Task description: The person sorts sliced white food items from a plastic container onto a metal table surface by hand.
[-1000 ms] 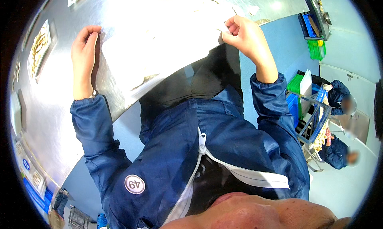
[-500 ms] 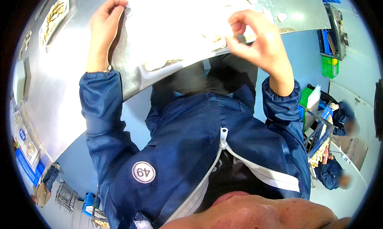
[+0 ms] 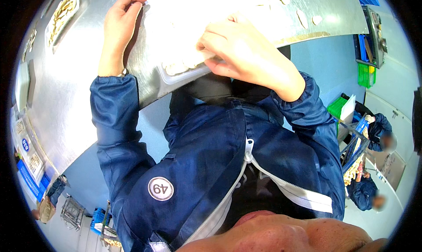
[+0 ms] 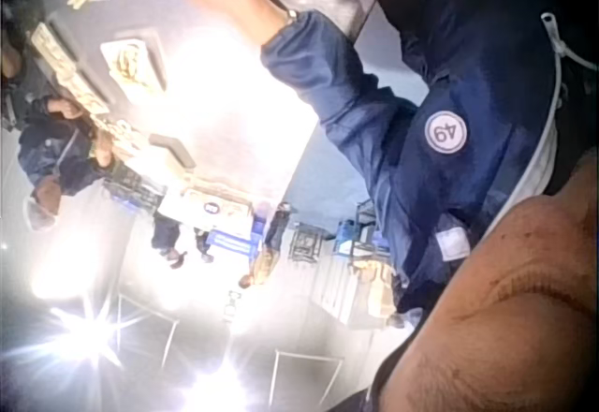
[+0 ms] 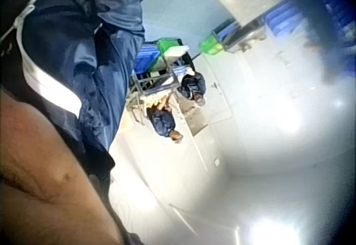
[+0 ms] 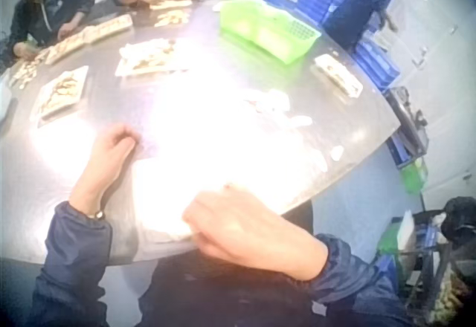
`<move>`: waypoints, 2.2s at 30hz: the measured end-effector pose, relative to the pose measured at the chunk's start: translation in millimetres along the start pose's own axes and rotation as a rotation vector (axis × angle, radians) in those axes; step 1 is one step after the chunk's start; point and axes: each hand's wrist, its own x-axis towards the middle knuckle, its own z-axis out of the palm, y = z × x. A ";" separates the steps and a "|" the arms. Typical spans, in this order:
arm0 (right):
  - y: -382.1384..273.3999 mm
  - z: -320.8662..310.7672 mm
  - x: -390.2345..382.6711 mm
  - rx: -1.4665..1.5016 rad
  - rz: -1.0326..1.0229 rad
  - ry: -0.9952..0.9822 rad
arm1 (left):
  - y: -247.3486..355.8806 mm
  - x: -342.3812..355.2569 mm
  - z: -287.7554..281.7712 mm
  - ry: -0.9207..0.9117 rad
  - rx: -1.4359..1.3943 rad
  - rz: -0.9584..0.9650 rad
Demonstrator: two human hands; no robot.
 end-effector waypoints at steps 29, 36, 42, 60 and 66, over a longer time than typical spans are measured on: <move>170.8 -119.9 -154.4 -0.446 0.583 0.014 | -19.5 2.4 -7.4 0.042 -0.007 -0.050; 169.5 -120.2 -148.6 -0.350 0.835 -0.009 | -13.3 0.7 -7.6 0.034 0.006 -0.024; 140.5 -106.9 -120.0 -0.297 0.654 0.172 | -12.8 -2.5 -8.1 0.038 -0.017 -0.020; 60.3 -50.1 39.8 -0.048 -0.039 0.116 | 2.2 -4.6 -1.0 0.044 -0.041 -0.059; 60.5 -35.0 48.7 -0.084 -0.019 0.036 | 8.0 -7.4 0.7 0.055 -0.032 -0.066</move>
